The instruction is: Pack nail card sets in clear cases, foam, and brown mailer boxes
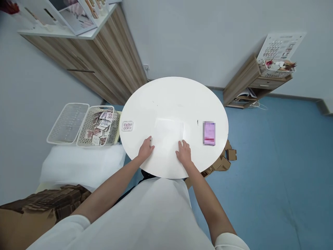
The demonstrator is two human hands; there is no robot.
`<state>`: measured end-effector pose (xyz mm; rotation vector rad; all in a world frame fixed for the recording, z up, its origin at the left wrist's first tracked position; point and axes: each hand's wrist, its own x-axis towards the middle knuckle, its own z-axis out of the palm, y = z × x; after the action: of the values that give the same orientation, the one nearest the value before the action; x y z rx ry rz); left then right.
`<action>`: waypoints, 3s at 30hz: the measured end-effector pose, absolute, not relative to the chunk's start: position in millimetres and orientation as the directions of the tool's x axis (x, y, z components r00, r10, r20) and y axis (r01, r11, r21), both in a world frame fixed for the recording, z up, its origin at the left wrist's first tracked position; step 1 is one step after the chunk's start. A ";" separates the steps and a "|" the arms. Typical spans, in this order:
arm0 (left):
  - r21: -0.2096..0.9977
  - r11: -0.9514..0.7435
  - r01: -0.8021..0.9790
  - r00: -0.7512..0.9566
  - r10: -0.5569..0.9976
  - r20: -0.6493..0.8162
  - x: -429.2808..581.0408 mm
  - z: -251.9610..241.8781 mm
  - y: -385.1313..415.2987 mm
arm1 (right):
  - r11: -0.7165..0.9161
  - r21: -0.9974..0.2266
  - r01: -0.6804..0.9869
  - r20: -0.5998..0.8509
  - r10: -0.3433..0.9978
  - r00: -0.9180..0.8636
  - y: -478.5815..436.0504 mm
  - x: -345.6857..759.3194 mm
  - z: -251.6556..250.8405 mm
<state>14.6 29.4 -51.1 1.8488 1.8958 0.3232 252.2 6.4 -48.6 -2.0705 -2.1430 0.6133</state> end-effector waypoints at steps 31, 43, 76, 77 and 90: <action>0.215 -0.401 0.891 0.445 0.867 -0.226 40.1 -56.4 12.9 | 0.276 -0.224 0.934 -0.181 0.930 -0.319 -6.2 258.4 -52.4; 0.442 0.011 0.897 0.033 0.995 -0.093 -75.5 -44.6 26.8 | 0.153 -0.645 0.749 -0.122 0.947 -0.298 32.7 150.3 -31.8; 0.911 0.260 0.320 -0.093 0.966 -0.242 -71.0 -52.6 58.6 | -0.223 -0.879 0.421 -0.192 0.975 0.115 49.0 77.9 -44.0; 0.914 0.247 0.321 -0.059 0.969 -0.241 -60.1 -51.3 52.7 | -0.230 -0.873 0.430 -0.194 0.973 0.125 41.4 93.4 -41.9; 0.853 0.157 0.498 0.186 0.941 -0.282 46.7 -54.7 -4.2 | -0.121 -0.750 0.650 -0.216 0.974 -0.068 -29.2 235.4 -49.0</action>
<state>46.7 -4.2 -54.7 1.4816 1.4516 0.5697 235.4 -29.2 -49.0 -1.7958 -1.7381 1.0408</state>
